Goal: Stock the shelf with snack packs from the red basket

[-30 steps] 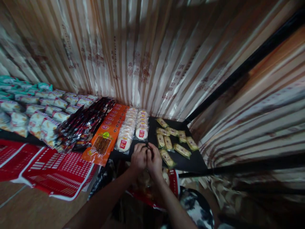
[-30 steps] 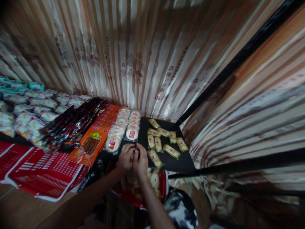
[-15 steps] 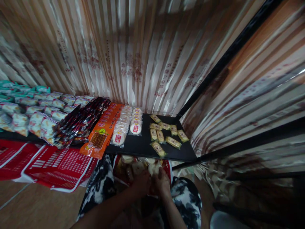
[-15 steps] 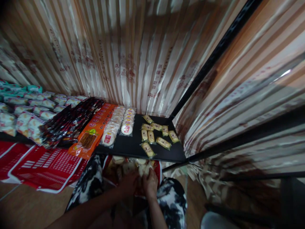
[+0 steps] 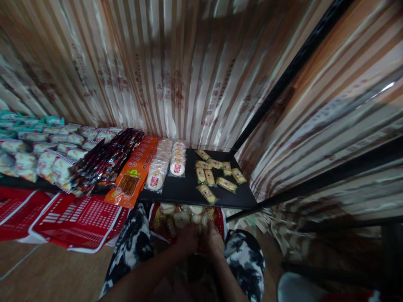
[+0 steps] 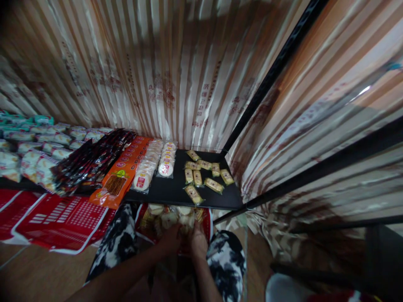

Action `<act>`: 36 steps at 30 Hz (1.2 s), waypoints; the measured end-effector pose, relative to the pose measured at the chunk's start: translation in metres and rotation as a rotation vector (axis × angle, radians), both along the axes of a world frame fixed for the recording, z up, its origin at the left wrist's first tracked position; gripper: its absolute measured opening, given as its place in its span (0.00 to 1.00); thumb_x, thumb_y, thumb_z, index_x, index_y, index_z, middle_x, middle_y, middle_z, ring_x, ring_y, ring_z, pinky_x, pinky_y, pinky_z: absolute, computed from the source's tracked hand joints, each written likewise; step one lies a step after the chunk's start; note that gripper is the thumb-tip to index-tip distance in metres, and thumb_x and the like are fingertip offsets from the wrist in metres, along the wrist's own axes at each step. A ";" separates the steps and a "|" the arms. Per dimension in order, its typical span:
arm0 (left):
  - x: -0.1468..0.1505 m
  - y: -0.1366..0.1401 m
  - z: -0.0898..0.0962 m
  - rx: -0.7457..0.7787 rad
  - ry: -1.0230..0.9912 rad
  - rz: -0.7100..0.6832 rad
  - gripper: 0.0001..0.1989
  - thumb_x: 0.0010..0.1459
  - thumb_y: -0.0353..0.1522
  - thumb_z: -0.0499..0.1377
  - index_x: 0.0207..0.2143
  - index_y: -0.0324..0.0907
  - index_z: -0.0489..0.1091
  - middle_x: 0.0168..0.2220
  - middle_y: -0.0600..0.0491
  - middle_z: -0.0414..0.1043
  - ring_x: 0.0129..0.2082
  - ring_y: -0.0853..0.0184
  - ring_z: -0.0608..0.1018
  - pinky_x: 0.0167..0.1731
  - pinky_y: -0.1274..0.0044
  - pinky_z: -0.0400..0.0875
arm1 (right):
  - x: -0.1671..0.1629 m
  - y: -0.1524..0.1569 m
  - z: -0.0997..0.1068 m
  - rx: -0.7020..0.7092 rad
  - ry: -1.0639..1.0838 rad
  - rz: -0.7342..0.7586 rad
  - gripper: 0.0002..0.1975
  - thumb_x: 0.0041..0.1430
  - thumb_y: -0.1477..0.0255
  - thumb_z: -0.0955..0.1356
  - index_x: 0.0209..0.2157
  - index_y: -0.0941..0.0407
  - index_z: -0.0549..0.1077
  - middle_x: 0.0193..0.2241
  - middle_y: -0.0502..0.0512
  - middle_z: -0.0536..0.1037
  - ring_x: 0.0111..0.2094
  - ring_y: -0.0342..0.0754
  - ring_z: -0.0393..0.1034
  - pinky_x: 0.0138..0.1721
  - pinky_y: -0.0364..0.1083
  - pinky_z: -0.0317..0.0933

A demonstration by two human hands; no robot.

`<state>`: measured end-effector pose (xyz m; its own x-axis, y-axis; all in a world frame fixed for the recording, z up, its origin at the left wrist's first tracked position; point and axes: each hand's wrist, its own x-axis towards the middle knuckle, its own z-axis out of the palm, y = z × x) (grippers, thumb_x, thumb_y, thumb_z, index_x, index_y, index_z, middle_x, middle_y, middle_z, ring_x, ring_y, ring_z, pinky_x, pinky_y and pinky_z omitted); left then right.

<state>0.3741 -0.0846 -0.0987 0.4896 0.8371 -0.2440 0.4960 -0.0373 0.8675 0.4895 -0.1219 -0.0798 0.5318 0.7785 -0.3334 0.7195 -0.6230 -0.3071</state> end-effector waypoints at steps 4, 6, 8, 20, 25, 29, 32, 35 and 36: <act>-0.004 0.003 0.006 -0.020 0.009 0.000 0.21 0.46 0.26 0.52 0.45 0.36 0.68 0.45 0.41 0.72 0.47 0.54 0.73 0.49 0.64 0.63 | -0.001 -0.004 0.027 -0.015 -0.019 0.087 0.20 0.59 0.73 0.55 0.50 0.55 0.67 0.39 0.64 0.78 0.38 0.52 0.74 0.36 0.47 0.61; -0.007 0.005 0.009 -0.023 -0.021 0.001 0.24 0.47 0.26 0.52 0.49 0.36 0.66 0.47 0.42 0.71 0.49 0.55 0.71 0.51 0.65 0.62 | 0.002 -0.006 0.037 -0.001 -0.020 0.105 0.19 0.57 0.72 0.58 0.49 0.53 0.68 0.37 0.62 0.79 0.37 0.53 0.74 0.34 0.47 0.60; -0.010 0.008 0.011 -0.025 -0.062 -0.001 0.28 0.46 0.25 0.53 0.54 0.36 0.61 0.52 0.43 0.68 0.53 0.58 0.69 0.54 0.68 0.60 | 0.007 -0.007 0.044 0.058 0.003 0.091 0.18 0.57 0.70 0.58 0.46 0.52 0.71 0.33 0.60 0.79 0.35 0.52 0.74 0.34 0.46 0.60; -0.043 0.029 0.042 -0.165 -0.455 0.223 0.22 0.47 0.27 0.56 0.47 0.42 0.63 0.41 0.51 0.73 0.38 0.67 0.75 0.39 0.76 0.70 | 0.010 0.020 0.079 0.382 0.675 0.196 0.17 0.53 0.57 0.62 0.32 0.56 0.73 0.27 0.50 0.75 0.30 0.47 0.69 0.34 0.45 0.63; -0.052 0.039 0.049 -0.158 -0.460 0.414 0.10 0.49 0.30 0.54 0.37 0.41 0.64 0.31 0.55 0.72 0.31 0.68 0.75 0.34 0.76 0.70 | -0.012 0.037 0.080 0.475 0.914 -0.052 0.24 0.47 0.54 0.68 0.43 0.55 0.70 0.31 0.53 0.77 0.34 0.49 0.72 0.37 0.47 0.65; -0.054 0.044 0.054 -0.172 -0.495 0.516 0.12 0.48 0.31 0.54 0.37 0.41 0.63 0.30 0.54 0.72 0.30 0.67 0.76 0.30 0.76 0.70 | -0.027 0.044 0.075 0.529 1.028 -0.146 0.26 0.38 0.56 0.73 0.38 0.56 0.71 0.32 0.55 0.78 0.35 0.50 0.73 0.39 0.49 0.66; -0.053 0.049 0.056 -0.207 -0.537 0.564 0.14 0.47 0.31 0.55 0.38 0.40 0.63 0.30 0.53 0.73 0.30 0.66 0.76 0.29 0.76 0.70 | -0.037 0.048 0.071 0.544 1.030 -0.127 0.23 0.39 0.54 0.72 0.33 0.56 0.72 0.28 0.54 0.78 0.32 0.50 0.73 0.37 0.49 0.66; -0.054 0.053 0.057 -0.222 -0.526 0.539 0.15 0.49 0.31 0.54 0.41 0.39 0.62 0.31 0.52 0.73 0.30 0.66 0.76 0.32 0.75 0.71 | -0.041 0.056 0.069 0.598 0.971 -0.130 0.23 0.40 0.51 0.71 0.29 0.56 0.71 0.25 0.52 0.76 0.29 0.49 0.71 0.33 0.48 0.66; -0.054 0.053 0.057 -0.198 -0.496 0.522 0.15 0.50 0.32 0.54 0.42 0.39 0.62 0.33 0.51 0.73 0.32 0.65 0.76 0.34 0.74 0.71 | -0.041 0.060 0.069 0.614 0.950 -0.127 0.22 0.40 0.51 0.70 0.29 0.55 0.71 0.24 0.51 0.76 0.28 0.49 0.71 0.33 0.47 0.65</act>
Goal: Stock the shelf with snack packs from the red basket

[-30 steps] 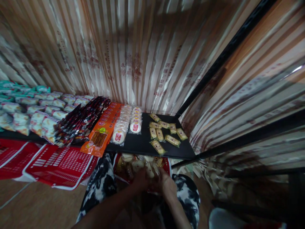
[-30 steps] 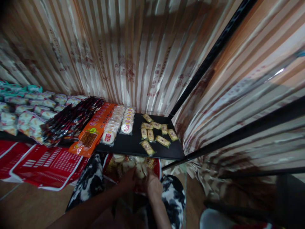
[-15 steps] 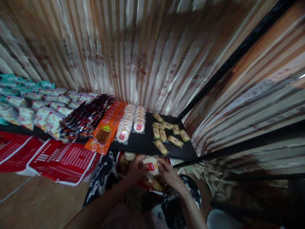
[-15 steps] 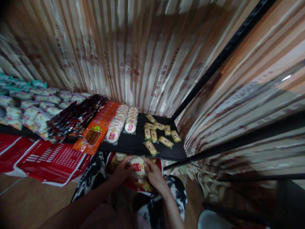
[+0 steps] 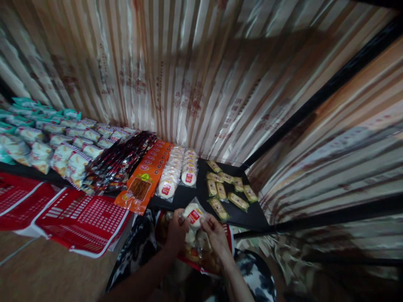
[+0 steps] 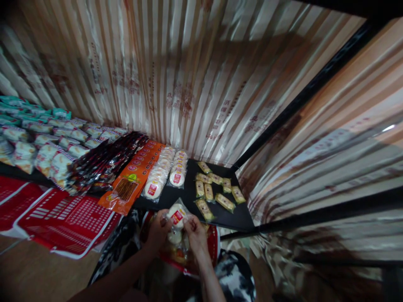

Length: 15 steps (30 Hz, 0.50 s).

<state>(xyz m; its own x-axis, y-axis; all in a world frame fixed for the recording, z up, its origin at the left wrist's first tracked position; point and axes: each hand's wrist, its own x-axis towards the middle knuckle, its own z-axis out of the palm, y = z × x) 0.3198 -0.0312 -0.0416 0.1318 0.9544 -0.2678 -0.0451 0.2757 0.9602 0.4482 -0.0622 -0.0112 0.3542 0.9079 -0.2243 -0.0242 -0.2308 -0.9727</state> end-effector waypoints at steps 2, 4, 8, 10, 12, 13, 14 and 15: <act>-0.001 0.000 0.001 0.093 0.131 0.012 0.17 0.51 0.31 0.53 0.46 0.39 0.62 0.40 0.47 0.72 0.38 0.64 0.76 0.40 0.71 0.70 | 0.002 0.009 0.001 0.017 -0.047 -0.006 0.22 0.41 0.52 0.70 0.30 0.55 0.71 0.24 0.50 0.75 0.27 0.48 0.69 0.32 0.46 0.64; -0.002 -0.002 0.004 0.229 0.293 0.059 0.19 0.52 0.29 0.51 0.48 0.39 0.62 0.46 0.44 0.68 0.44 0.62 0.73 0.46 0.69 0.67 | 0.007 0.021 0.001 0.031 -0.094 -0.002 0.21 0.43 0.53 0.69 0.30 0.55 0.70 0.24 0.50 0.75 0.27 0.48 0.69 0.32 0.46 0.64; 0.001 -0.005 0.009 0.416 0.446 0.051 0.22 0.54 0.26 0.46 0.51 0.38 0.62 0.50 0.43 0.64 0.50 0.62 0.69 0.50 0.69 0.65 | 0.018 0.048 -0.005 0.038 -0.145 0.061 0.21 0.43 0.54 0.68 0.33 0.55 0.69 0.25 0.51 0.75 0.27 0.48 0.69 0.33 0.47 0.64; 0.003 -0.002 0.010 0.489 0.474 -0.009 0.22 0.54 0.24 0.46 0.51 0.37 0.63 0.51 0.43 0.63 0.51 0.62 0.69 0.50 0.70 0.65 | 0.021 0.061 -0.009 0.032 -0.169 0.084 0.21 0.44 0.55 0.68 0.35 0.56 0.68 0.23 0.49 0.75 0.25 0.47 0.68 0.30 0.45 0.63; 0.005 0.005 0.009 0.588 0.508 -0.065 0.22 0.54 0.24 0.46 0.51 0.36 0.64 0.52 0.43 0.62 0.53 0.61 0.67 0.53 0.69 0.63 | 0.023 0.074 -0.014 0.029 -0.203 0.083 0.22 0.44 0.56 0.68 0.38 0.56 0.67 0.21 0.48 0.74 0.23 0.46 0.67 0.27 0.44 0.61; 0.006 0.010 0.008 0.635 0.530 -0.082 0.22 0.54 0.24 0.46 0.51 0.36 0.64 0.53 0.43 0.63 0.54 0.61 0.66 0.54 0.67 0.62 | 0.024 0.080 -0.015 0.029 -0.228 0.081 0.22 0.44 0.57 0.67 0.38 0.57 0.67 0.21 0.48 0.74 0.23 0.45 0.67 0.26 0.43 0.61; 0.007 0.016 0.007 0.675 0.554 -0.089 0.22 0.54 0.24 0.46 0.51 0.35 0.64 0.53 0.42 0.63 0.54 0.60 0.65 0.54 0.66 0.61 | 0.024 0.085 -0.017 0.030 -0.258 0.079 0.22 0.45 0.57 0.67 0.38 0.57 0.68 0.21 0.48 0.74 0.23 0.45 0.67 0.26 0.43 0.61; 0.008 0.022 0.005 0.706 0.579 -0.090 0.22 0.54 0.24 0.46 0.51 0.34 0.64 0.53 0.42 0.63 0.55 0.59 0.64 0.55 0.65 0.60 | 0.023 0.091 -0.018 0.032 -0.289 0.079 0.21 0.45 0.57 0.67 0.38 0.57 0.68 0.22 0.49 0.74 0.23 0.46 0.68 0.26 0.44 0.61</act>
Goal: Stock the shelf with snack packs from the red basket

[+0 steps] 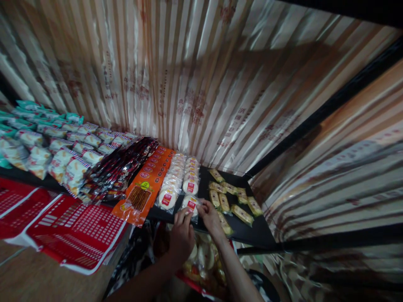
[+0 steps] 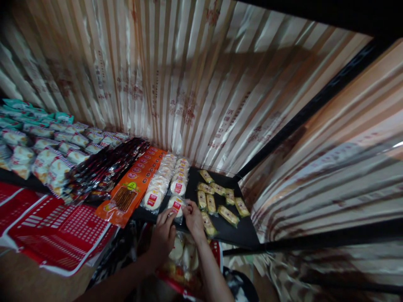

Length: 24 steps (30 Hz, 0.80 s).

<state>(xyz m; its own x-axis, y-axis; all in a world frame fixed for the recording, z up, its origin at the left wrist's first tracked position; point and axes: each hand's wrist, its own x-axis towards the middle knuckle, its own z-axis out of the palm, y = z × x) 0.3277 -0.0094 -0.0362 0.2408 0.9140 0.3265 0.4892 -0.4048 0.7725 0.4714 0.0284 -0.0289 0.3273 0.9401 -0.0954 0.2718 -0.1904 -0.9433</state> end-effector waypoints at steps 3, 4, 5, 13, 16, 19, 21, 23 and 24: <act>0.005 0.017 -0.002 0.039 0.073 0.007 0.24 0.53 0.23 0.46 0.53 0.31 0.63 0.55 0.41 0.62 0.55 0.57 0.62 0.55 0.64 0.60 | -0.001 0.014 -0.002 0.027 -0.085 -0.004 0.21 0.48 0.58 0.65 0.39 0.58 0.69 0.26 0.53 0.77 0.27 0.47 0.70 0.29 0.45 0.63; 0.006 0.021 -0.001 0.036 0.101 0.001 0.25 0.52 0.23 0.46 0.54 0.31 0.63 0.56 0.41 0.61 0.56 0.56 0.62 0.55 0.64 0.59 | -0.002 0.019 -0.002 0.037 -0.114 -0.011 0.21 0.49 0.58 0.64 0.39 0.58 0.70 0.28 0.54 0.77 0.28 0.47 0.71 0.31 0.45 0.64; 0.008 0.025 0.000 0.028 0.129 -0.003 0.26 0.51 0.22 0.47 0.54 0.30 0.62 0.57 0.41 0.60 0.56 0.56 0.61 0.56 0.65 0.59 | -0.002 0.023 -0.003 0.045 -0.149 -0.025 0.20 0.50 0.59 0.64 0.40 0.59 0.70 0.30 0.55 0.78 0.29 0.48 0.72 0.32 0.45 0.64; 0.018 0.041 0.007 -0.014 0.248 0.025 0.27 0.48 0.22 0.49 0.53 0.30 0.64 0.58 0.41 0.58 0.56 0.54 0.61 0.57 0.66 0.57 | -0.004 0.044 -0.006 0.076 -0.329 -0.145 0.18 0.51 0.62 0.63 0.40 0.58 0.73 0.33 0.57 0.78 0.33 0.49 0.72 0.36 0.46 0.64; 0.019 0.044 0.002 0.028 0.241 0.027 0.29 0.48 0.21 0.49 0.54 0.30 0.63 0.58 0.41 0.59 0.57 0.54 0.60 0.57 0.65 0.56 | -0.007 0.046 -0.006 0.104 -0.364 -0.173 0.20 0.51 0.63 0.62 0.41 0.59 0.72 0.34 0.58 0.77 0.33 0.49 0.71 0.36 0.46 0.64; 0.020 0.046 -0.001 0.051 0.233 0.021 0.28 0.48 0.22 0.49 0.54 0.30 0.63 0.58 0.40 0.58 0.56 0.53 0.60 0.57 0.64 0.57 | -0.009 0.046 -0.005 0.100 -0.390 -0.192 0.21 0.52 0.63 0.61 0.42 0.60 0.72 0.33 0.58 0.76 0.31 0.48 0.70 0.35 0.46 0.63; 0.020 0.048 0.000 0.057 0.234 0.019 0.27 0.48 0.22 0.48 0.53 0.29 0.64 0.57 0.39 0.59 0.56 0.52 0.60 0.56 0.63 0.57 | -0.010 0.046 -0.005 0.076 -0.411 -0.190 0.21 0.52 0.63 0.61 0.44 0.60 0.71 0.31 0.57 0.75 0.30 0.47 0.69 0.34 0.45 0.63; 0.020 0.049 0.001 0.068 0.238 0.021 0.26 0.48 0.22 0.48 0.52 0.28 0.65 0.55 0.38 0.61 0.55 0.52 0.61 0.56 0.63 0.58 | -0.011 0.045 -0.004 0.070 -0.450 -0.211 0.23 0.53 0.63 0.61 0.47 0.61 0.69 0.32 0.57 0.74 0.29 0.47 0.68 0.34 0.46 0.63; 0.020 0.049 0.002 0.077 0.240 0.024 0.26 0.49 0.22 0.48 0.52 0.29 0.65 0.55 0.38 0.62 0.55 0.52 0.62 0.55 0.63 0.58 | -0.012 0.044 -0.004 0.086 -0.480 -0.229 0.24 0.53 0.64 0.61 0.48 0.62 0.68 0.33 0.58 0.74 0.29 0.47 0.67 0.34 0.46 0.63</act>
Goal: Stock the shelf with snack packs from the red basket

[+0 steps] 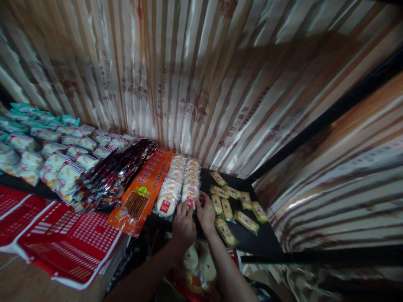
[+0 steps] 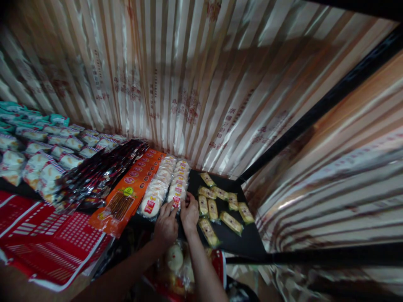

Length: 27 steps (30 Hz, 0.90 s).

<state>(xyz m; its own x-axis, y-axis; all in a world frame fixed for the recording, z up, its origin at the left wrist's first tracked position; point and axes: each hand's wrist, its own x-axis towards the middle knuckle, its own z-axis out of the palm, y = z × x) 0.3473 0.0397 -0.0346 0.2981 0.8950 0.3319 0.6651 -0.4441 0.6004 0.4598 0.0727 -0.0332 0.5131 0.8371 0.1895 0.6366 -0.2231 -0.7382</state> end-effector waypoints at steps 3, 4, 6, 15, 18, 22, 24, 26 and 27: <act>0.000 0.001 -0.003 0.046 0.000 0.006 0.27 0.49 0.23 0.48 0.53 0.30 0.64 0.55 0.39 0.61 0.54 0.54 0.63 0.55 0.64 0.60 | -0.002 -0.004 0.000 0.098 -0.120 0.021 0.21 0.55 0.65 0.60 0.47 0.61 0.69 0.36 0.60 0.72 0.34 0.49 0.67 0.39 0.48 0.63; 0.000 0.001 -0.006 0.066 -0.001 0.007 0.27 0.49 0.23 0.48 0.53 0.31 0.64 0.55 0.40 0.61 0.54 0.54 0.63 0.55 0.64 0.60 | -0.002 -0.006 0.000 0.123 -0.158 0.059 0.19 0.56 0.66 0.60 0.45 0.60 0.71 0.36 0.60 0.72 0.36 0.50 0.66 0.41 0.49 0.63; 0.000 0.001 -0.013 0.114 -0.002 0.009 0.27 0.49 0.23 0.47 0.53 0.31 0.64 0.55 0.40 0.62 0.54 0.55 0.63 0.55 0.63 0.60 | -0.003 -0.007 0.000 0.130 -0.212 0.137 0.18 0.57 0.68 0.58 0.44 0.58 0.73 0.36 0.59 0.71 0.39 0.50 0.65 0.44 0.49 0.62; -0.001 0.000 -0.027 0.221 0.048 -0.001 0.26 0.50 0.22 0.46 0.52 0.31 0.65 0.54 0.39 0.63 0.56 0.55 0.62 0.54 0.62 0.61 | -0.005 -0.020 0.016 0.110 -0.191 0.139 0.20 0.58 0.69 0.58 0.49 0.57 0.70 0.35 0.59 0.71 0.36 0.50 0.67 0.41 0.49 0.64; -0.006 -0.001 -0.020 0.219 0.050 -0.035 0.27 0.50 0.22 0.46 0.54 0.33 0.63 0.56 0.41 0.60 0.58 0.55 0.59 0.56 0.63 0.59 | -0.011 -0.054 0.019 0.195 -0.095 0.151 0.18 0.59 0.67 0.58 0.46 0.58 0.71 0.39 0.61 0.73 0.41 0.50 0.67 0.44 0.50 0.63; -0.016 -0.017 -0.014 0.251 0.033 -0.171 0.23 0.54 0.24 0.46 0.52 0.37 0.65 0.56 0.42 0.60 0.58 0.57 0.59 0.54 0.64 0.61 | -0.014 -0.126 -0.005 0.148 0.118 0.100 0.17 0.59 0.63 0.58 0.41 0.56 0.71 0.37 0.59 0.76 0.39 0.49 0.70 0.41 0.47 0.65; -0.019 -0.036 -0.017 0.256 0.009 -0.299 0.18 0.56 0.26 0.46 0.46 0.38 0.68 0.50 0.43 0.66 0.54 0.58 0.64 0.51 0.66 0.64 | -0.008 -0.160 -0.027 0.070 0.192 0.000 0.17 0.58 0.60 0.59 0.38 0.56 0.71 0.36 0.59 0.77 0.38 0.50 0.72 0.41 0.47 0.65; -0.018 -0.060 -0.026 0.184 -0.006 -0.435 0.13 0.56 0.27 0.49 0.41 0.38 0.69 0.43 0.45 0.70 0.48 0.60 0.68 0.50 0.66 0.65 | 0.001 -0.185 -0.049 -0.030 0.231 -0.108 0.20 0.54 0.57 0.60 0.37 0.56 0.72 0.35 0.60 0.78 0.38 0.53 0.72 0.40 0.49 0.66; -0.015 -0.073 -0.031 0.120 0.001 -0.504 0.12 0.55 0.27 0.50 0.39 0.39 0.69 0.40 0.46 0.71 0.45 0.61 0.70 0.48 0.67 0.66 | 0.007 -0.193 -0.059 -0.078 0.227 -0.165 0.21 0.53 0.56 0.60 0.37 0.57 0.72 0.36 0.62 0.78 0.39 0.54 0.72 0.41 0.51 0.65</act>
